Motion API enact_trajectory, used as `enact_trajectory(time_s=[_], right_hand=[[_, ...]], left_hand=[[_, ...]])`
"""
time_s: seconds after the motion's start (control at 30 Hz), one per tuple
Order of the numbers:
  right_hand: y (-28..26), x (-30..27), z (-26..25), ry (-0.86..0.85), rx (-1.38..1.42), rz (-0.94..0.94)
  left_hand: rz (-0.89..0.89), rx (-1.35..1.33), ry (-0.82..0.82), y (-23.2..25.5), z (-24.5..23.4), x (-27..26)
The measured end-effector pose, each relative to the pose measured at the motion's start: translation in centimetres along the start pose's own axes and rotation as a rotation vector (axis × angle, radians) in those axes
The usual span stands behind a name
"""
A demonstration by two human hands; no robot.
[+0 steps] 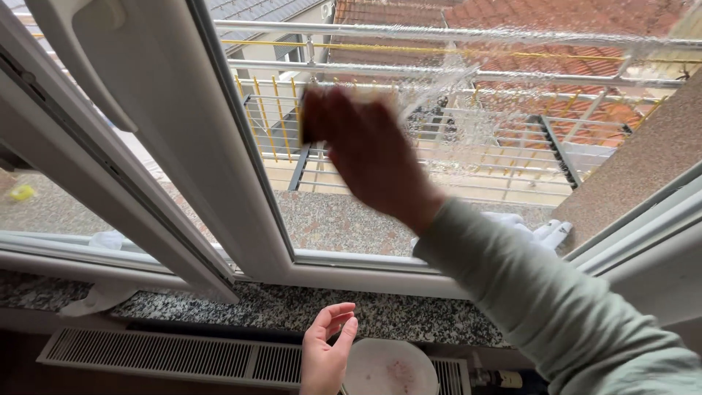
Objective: The person wipes a window and its sill using a yellow sponge dipped in a bucket of soapy water. They repeatedly clean the glass and frame, occasionally dipping the sponge to reload it with solution.
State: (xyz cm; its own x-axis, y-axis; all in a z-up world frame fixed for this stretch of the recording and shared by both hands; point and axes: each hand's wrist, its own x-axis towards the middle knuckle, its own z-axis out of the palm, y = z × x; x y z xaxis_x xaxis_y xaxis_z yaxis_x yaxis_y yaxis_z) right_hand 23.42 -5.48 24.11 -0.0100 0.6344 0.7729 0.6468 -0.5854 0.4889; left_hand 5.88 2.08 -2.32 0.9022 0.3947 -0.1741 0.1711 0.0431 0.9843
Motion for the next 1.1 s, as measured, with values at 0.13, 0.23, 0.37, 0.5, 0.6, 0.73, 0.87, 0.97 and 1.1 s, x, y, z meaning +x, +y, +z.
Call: enact_trajectory(time_s=[0.13, 0.23, 0.37, 0.5, 0.6, 0.73, 0.87, 0.97, 1.1], right_hand=[[-6.0, -14.9, 5.8, -0.264, -0.256, -0.332], [-5.5, -23.3, 5.4, -0.373, -0.058, -0.447], [1.8, -28.5, 2.6, -0.505, -0.243, -0.317], [9.7, -17.3, -5.7, -0.382, -0.45, 0.158], [11.8, -11.4, -8.1, -0.038, -0.059, 0.539], [11.5, -11.2, -1.0, 0.138, -0.159, 0.575], [0.9, -12.5, 3.0, -0.248, -0.274, 0.011], [-4.1, -22.2, 5.0, -0.461, -0.327, -0.301], [-2.5, -34.0, 2.4, -0.525, -0.051, -0.4]], left_hand=[[-0.145, 0.013, 0.015, 0.2, -1.7, -0.6], [0.064, -0.124, 0.102, -3.2, -3.3, -0.4], [-0.044, -0.103, 0.182, -4.3, -5.2, -0.3], [0.004, -0.129, 0.185, -6.0, -5.4, 0.4], [-0.033, -0.08, 0.103, -2.3, -4.2, -0.2], [0.002, -0.04, 0.012, -1.3, -2.6, -0.3], [-0.002, -0.031, -0.046, -0.8, -1.8, -0.4], [-0.003, -0.045, -0.054, -1.2, -1.8, -0.2], [0.033, -0.065, -0.023, -3.0, -2.5, 0.1]])
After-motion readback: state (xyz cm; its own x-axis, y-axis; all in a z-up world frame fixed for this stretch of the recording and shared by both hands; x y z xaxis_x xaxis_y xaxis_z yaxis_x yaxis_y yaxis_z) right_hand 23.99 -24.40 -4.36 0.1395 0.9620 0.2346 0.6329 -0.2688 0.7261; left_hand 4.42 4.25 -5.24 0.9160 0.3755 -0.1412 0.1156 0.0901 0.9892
